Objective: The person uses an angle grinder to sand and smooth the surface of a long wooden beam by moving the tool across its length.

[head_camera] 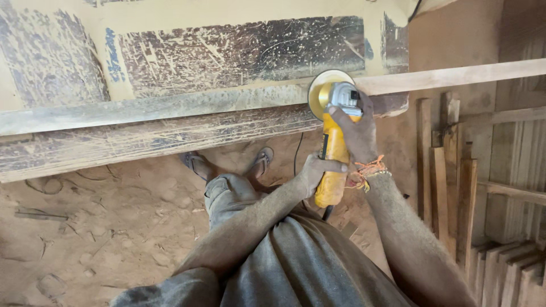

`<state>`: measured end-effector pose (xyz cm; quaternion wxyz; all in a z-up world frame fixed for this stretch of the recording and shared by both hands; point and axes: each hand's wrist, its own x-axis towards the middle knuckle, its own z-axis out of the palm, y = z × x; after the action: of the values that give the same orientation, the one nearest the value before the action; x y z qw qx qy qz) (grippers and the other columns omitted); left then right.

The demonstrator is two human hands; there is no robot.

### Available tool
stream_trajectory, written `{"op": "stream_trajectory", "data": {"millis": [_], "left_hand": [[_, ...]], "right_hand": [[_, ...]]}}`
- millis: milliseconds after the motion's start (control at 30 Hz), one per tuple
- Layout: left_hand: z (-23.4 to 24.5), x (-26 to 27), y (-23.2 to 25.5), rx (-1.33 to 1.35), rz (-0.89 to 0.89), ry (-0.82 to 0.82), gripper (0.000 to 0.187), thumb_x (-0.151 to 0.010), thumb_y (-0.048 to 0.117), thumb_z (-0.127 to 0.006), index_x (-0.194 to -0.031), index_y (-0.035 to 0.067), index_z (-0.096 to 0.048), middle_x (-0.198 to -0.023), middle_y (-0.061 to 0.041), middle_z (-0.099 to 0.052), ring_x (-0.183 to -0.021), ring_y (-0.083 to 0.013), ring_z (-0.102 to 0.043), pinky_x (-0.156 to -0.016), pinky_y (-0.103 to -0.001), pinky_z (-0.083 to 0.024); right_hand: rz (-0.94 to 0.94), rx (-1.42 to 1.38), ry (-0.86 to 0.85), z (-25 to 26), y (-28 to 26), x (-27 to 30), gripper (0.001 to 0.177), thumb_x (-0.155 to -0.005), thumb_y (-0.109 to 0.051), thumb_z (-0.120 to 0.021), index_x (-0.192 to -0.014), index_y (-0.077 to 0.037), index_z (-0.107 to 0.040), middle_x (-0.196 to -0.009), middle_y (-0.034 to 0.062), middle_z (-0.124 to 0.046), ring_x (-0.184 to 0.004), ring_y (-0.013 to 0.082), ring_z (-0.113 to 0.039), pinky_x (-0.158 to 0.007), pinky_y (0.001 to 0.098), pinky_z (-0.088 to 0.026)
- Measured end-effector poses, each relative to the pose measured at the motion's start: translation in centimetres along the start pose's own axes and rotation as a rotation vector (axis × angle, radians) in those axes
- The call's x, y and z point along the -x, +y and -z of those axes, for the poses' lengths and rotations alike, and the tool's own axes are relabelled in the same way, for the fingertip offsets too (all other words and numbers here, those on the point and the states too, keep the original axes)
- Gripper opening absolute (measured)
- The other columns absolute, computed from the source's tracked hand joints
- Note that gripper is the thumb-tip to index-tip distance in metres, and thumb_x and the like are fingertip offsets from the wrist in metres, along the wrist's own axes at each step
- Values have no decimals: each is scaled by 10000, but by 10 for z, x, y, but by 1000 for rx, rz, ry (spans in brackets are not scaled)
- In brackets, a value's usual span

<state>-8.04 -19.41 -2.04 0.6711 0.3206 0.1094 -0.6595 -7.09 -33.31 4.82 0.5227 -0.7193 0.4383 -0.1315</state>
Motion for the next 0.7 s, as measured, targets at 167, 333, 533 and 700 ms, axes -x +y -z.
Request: {"op": "stream_trajectory", "data": {"millis": [167, 333, 533, 700], "left_hand": [[17, 11, -2, -56, 51, 62, 340, -736, 85, -820, -1013, -67, -695, -793, -134, -699, -618, -247, -692, -550, -391, -592], [34, 45, 24, 16, -78, 54, 383, -734, 60, -783, -1077, -73, -676, -844, -145, -710, -676, -260, -708, -582, -398, -602], [55, 91, 57, 135, -178, 38, 453, -771, 6, -728, -1198, -103, -626, -1011, -204, -734, -905, -327, -755, -792, -422, -634], [83, 123, 71, 271, -238, 55, 443, -769, -6, -710, -1194, -99, -624, -1031, -219, -732, -914, -319, -772, -833, -424, -650]], "right_hand": [[214, 333, -4, -8, -2, 3, 774, -837, -283, -840, -1465, 4, -487, -1358, 175, -601, -1227, 286, -616, -1047, 398, -505], [430, 430, -77, -52, -21, 2, 640, -825, -236, -835, -1386, -39, -598, -1427, 222, -571, -1335, 357, -574, -1115, 451, -493], [458, 362, -250, -110, -50, 13, 641, -831, -251, -798, -1392, -29, -580, -1483, 262, -501, -1357, 388, -538, -1104, 446, -480], [587, 377, -306, -168, -63, 24, 658, -809, -262, -814, -1391, -34, -606, -1479, 261, -530, -1389, 404, -522, -1161, 477, -440]]}}
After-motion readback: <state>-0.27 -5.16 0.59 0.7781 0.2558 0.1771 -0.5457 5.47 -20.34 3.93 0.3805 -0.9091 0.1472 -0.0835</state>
